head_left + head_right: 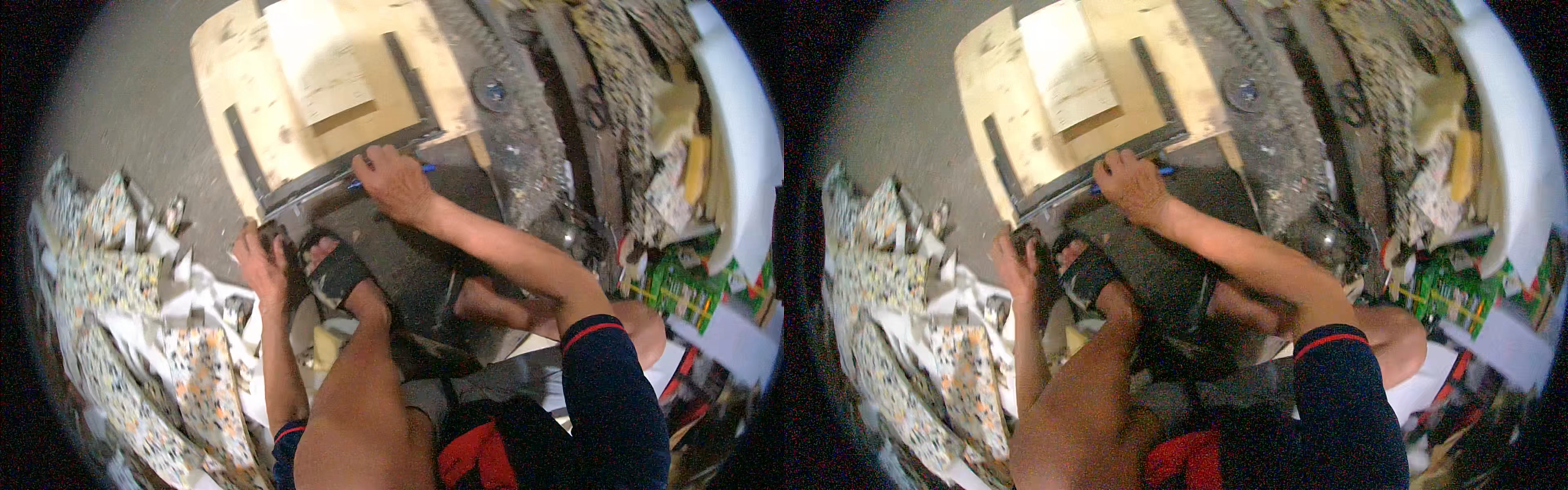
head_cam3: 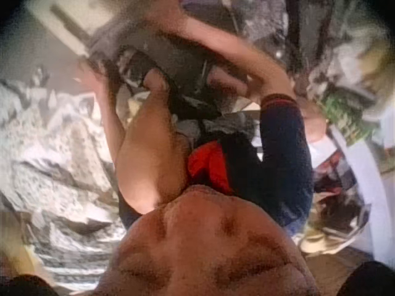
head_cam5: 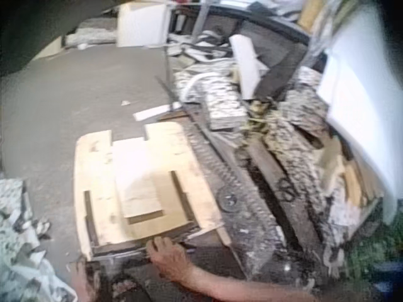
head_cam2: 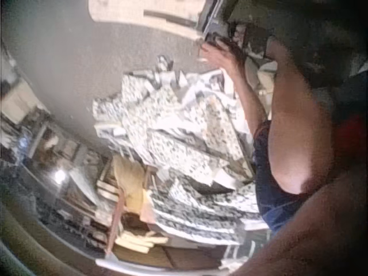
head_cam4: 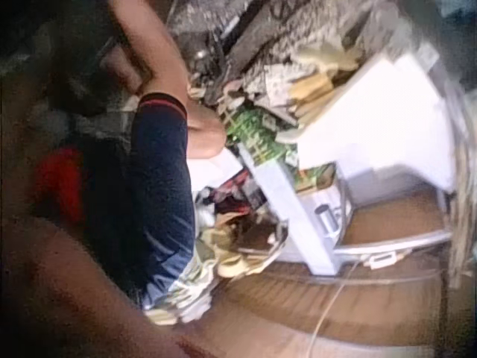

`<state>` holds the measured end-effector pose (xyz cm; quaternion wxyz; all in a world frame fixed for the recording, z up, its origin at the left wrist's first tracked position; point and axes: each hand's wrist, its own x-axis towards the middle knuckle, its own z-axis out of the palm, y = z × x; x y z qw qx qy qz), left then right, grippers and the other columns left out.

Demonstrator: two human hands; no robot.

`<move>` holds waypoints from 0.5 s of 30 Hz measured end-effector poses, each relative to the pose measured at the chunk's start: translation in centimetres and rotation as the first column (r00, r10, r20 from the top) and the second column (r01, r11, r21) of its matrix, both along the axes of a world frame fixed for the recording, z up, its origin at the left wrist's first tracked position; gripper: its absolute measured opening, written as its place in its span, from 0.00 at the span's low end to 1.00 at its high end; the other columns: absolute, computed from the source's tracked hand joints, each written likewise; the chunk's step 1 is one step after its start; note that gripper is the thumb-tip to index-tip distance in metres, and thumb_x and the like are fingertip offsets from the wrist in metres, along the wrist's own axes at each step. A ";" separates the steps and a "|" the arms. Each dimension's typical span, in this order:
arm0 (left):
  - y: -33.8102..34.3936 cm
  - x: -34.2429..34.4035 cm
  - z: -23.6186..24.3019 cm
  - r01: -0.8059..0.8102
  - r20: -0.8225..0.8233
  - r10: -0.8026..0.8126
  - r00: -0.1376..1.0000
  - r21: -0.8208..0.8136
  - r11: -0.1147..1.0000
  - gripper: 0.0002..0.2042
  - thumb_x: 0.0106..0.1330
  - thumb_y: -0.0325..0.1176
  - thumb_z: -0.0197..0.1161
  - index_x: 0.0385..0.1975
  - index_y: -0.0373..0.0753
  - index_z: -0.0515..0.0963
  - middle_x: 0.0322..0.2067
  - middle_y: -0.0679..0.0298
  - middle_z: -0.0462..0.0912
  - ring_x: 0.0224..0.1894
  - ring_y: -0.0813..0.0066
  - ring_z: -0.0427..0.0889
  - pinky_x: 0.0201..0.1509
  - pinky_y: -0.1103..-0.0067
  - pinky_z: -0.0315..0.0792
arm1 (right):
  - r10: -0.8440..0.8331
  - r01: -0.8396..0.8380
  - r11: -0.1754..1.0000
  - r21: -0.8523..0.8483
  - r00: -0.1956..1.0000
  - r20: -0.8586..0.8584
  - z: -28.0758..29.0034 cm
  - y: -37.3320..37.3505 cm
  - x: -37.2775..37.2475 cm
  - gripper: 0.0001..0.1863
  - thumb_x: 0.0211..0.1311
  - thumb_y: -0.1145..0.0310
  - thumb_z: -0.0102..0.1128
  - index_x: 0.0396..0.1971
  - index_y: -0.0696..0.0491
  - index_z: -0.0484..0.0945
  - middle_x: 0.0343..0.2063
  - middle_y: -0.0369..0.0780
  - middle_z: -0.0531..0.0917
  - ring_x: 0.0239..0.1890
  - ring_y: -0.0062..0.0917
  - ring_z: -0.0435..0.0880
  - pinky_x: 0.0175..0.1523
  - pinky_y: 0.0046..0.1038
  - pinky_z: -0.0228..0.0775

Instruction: The person uses a metal square and a ruler to measure and mark lines on a piece of wood placed on a workbench. They adjust the tools and use a pen to draw lines on the wood surface.

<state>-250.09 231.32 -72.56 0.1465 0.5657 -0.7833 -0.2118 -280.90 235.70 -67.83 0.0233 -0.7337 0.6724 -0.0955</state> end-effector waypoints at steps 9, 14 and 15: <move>-2.9 -1.9 -0.2 0.142 0.165 -0.152 0.974 0.072 0.987 0.19 0.63 0.27 0.65 0.54 0.34 0.75 0.46 0.48 0.80 0.51 0.45 0.77 0.55 0.60 0.72 | -0.412 0.419 0.903 0.101 0.908 -0.076 0.4 2.8 -9.0 0.22 0.51 0.75 0.64 0.48 0.52 0.72 0.41 0.47 0.74 0.44 0.46 0.80 0.42 0.46 0.78; -3.4 -1.7 0.4 0.251 0.067 -0.246 0.967 -0.078 0.965 0.11 0.63 0.27 0.65 0.43 0.33 0.76 0.41 0.47 0.81 0.45 0.45 0.78 0.48 0.59 0.73 | -0.284 0.290 0.937 0.194 0.957 -0.060 -1.0 2.7 -11.6 0.18 0.54 0.75 0.62 0.46 0.52 0.72 0.37 0.48 0.76 0.43 0.47 0.81 0.41 0.48 0.77; -3.6 -1.8 0.5 0.247 0.051 -0.243 0.969 -0.106 0.963 0.10 0.63 0.27 0.66 0.41 0.33 0.76 0.40 0.47 0.81 0.44 0.45 0.79 0.47 0.59 0.73 | -0.244 0.250 0.941 0.230 0.968 -0.056 -1.3 2.8 -11.8 0.17 0.55 0.75 0.62 0.45 0.52 0.72 0.36 0.47 0.76 0.42 0.47 0.81 0.41 0.48 0.77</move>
